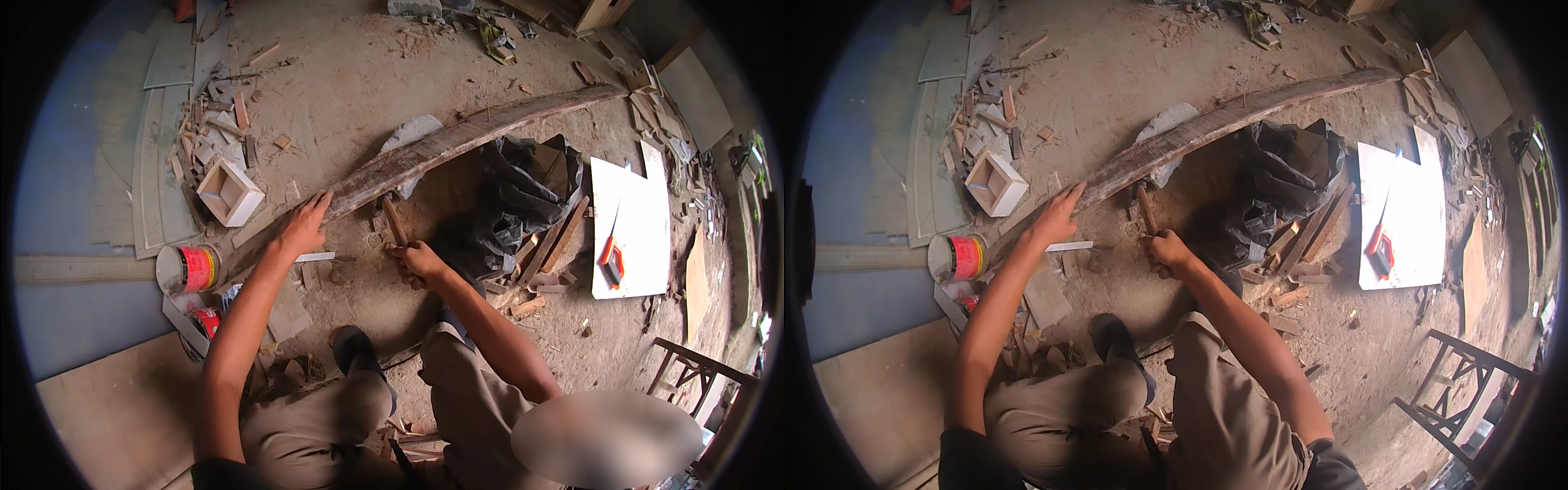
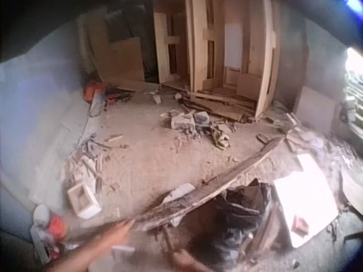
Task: The person sands a wooden chair with sandpaper, then moves to the floor to hammer a long wooden plank placed on bricks. The person uses a hammer to strike the plank repeatedly.
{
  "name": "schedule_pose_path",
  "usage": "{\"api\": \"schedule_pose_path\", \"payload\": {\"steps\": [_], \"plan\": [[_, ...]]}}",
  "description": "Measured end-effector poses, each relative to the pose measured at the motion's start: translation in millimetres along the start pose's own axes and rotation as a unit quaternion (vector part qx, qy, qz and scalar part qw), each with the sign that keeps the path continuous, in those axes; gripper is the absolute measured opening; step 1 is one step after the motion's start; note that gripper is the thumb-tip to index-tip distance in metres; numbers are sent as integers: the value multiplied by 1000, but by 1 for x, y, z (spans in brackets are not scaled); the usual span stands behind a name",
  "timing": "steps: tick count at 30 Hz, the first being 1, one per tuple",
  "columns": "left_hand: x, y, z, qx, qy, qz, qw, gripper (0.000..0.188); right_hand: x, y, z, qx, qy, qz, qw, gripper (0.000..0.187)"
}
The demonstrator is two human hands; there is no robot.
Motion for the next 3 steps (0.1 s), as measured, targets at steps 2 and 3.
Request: {"api": "schedule_pose_path", "payload": {"steps": [2,3], "plan": [[12,5,-5,58,-9,25,998,86,-1,2,2,23,45,-29,998,34],[14,5,-8,66,-3,37,997,84,1,2,4,22,46,-29,998,34]]}}
Point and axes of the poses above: each hand's wrist, its own z-axis away from the middle knuckle, its own y-axis out of the palm, x = y × z, the point moved 6 cm from there along -z, towards the middle knuckle, and after that the axes turned 4 degrees about -y, right-handed, at the moved point
